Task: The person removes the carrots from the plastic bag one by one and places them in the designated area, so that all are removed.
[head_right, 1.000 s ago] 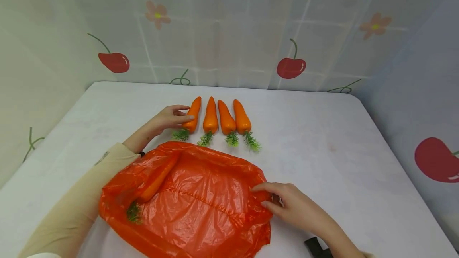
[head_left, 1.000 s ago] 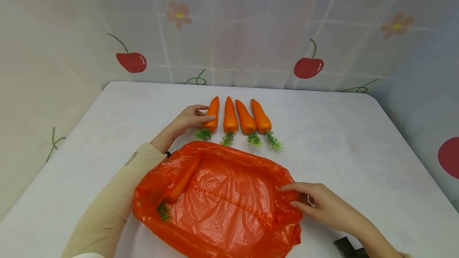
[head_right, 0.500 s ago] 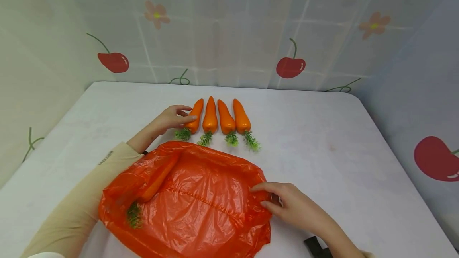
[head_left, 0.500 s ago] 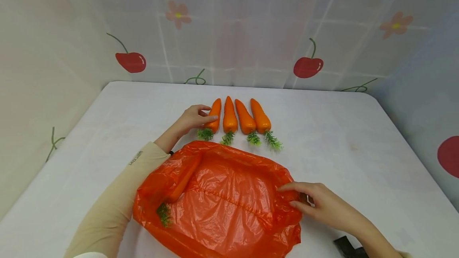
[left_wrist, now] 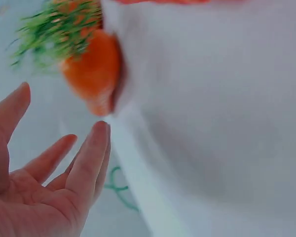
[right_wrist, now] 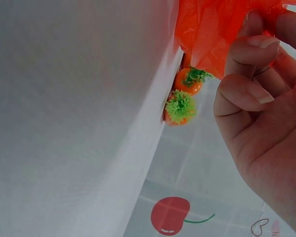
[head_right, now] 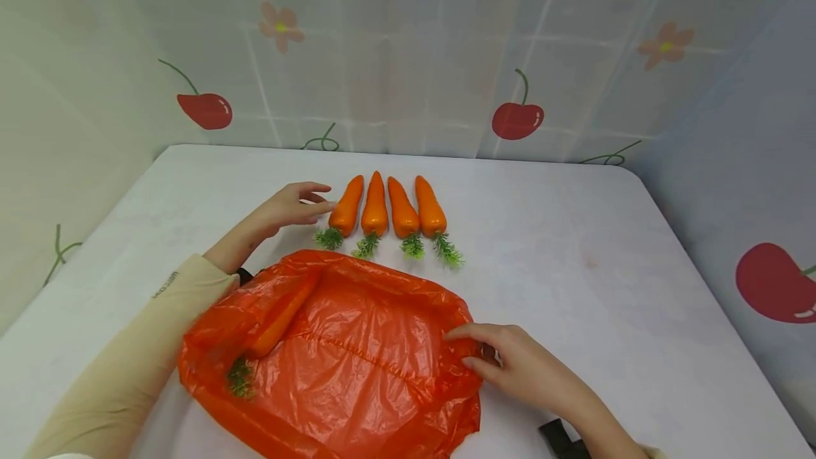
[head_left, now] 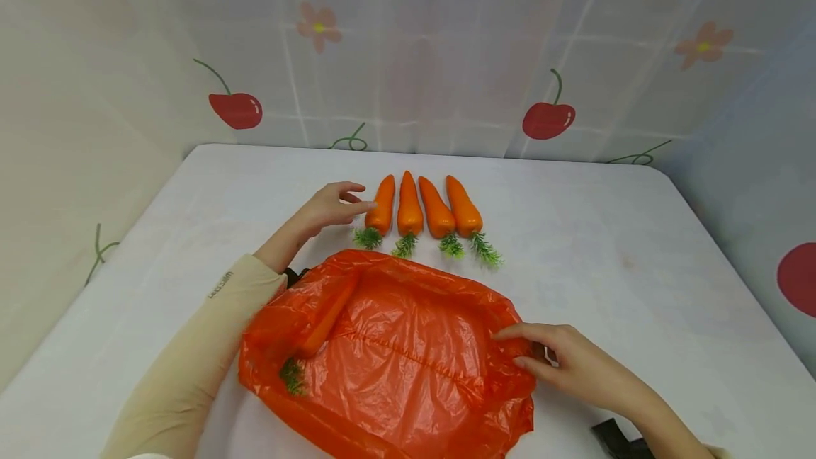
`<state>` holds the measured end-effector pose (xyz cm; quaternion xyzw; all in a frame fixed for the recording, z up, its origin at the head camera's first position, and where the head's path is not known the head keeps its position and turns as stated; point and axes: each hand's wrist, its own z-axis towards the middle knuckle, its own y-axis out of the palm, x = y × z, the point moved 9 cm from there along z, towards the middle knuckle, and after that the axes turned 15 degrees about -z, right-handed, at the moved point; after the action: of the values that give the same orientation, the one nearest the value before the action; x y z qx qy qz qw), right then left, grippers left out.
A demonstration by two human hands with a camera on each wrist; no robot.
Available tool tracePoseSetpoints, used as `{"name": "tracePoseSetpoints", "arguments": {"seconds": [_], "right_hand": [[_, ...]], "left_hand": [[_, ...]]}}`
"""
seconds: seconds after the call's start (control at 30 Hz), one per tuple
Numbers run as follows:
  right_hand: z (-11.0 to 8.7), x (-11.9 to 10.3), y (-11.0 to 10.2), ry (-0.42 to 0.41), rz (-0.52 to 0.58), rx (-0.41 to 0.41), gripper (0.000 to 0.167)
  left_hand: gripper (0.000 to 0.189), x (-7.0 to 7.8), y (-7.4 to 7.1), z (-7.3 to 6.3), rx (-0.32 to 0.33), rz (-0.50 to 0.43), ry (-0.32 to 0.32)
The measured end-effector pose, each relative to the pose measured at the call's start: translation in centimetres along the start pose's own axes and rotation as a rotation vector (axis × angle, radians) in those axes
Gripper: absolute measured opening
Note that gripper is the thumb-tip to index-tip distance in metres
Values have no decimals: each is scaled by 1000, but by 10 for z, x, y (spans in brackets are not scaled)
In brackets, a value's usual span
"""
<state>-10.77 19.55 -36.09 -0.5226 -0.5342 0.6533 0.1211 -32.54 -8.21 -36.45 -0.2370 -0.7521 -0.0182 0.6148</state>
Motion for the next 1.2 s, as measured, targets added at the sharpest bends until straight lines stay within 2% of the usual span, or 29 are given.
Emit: {"name": "tracePoseSetpoints", "arguments": {"seconds": [0.13,0.27,0.37,0.47,0.57,0.7,0.77,0.83,0.9,0.97,1.03,1.1,1.2], "right_hand": [[0,0,0,-4,0,5,32],[1,-1,0,-18,-1,10,32],[2,-2,-1,-20,-1,11,32],[2,-1,-1,-18,3,7,32],[2,-1,0,-18,8,0,31],[2,0,2,-12,11,-8,31],[2,0,3,-9,13,-10,31],[2,0,3,-9,14,-9,31],[3,0,3,-12,14,-8,31],[3,0,3,-14,15,-9,31],[3,-1,3,-18,18,-12,31],[3,-1,3,-21,23,-18,30],[3,-1,4,-22,37,-29,30]], "left_hand": [[58,27,-16,-24,15,88,107],[53,59,-25,-60,2,183,217],[49,77,-19,-90,-40,229,297],[47,87,0,-118,-130,249,365],[47,83,28,-140,-293,221,371],[45,62,61,-159,-526,185,283],[45,49,70,-166,-600,187,210],[47,36,73,-172,-631,226,161],[49,24,69,-175,-603,300,131],[52,15,60,-175,-528,391,129],[53,10,50,-173,-426,479,150],[52,6,40,-172,-337,519,161],[53,-2,30,-170,-248,536,186]]}}
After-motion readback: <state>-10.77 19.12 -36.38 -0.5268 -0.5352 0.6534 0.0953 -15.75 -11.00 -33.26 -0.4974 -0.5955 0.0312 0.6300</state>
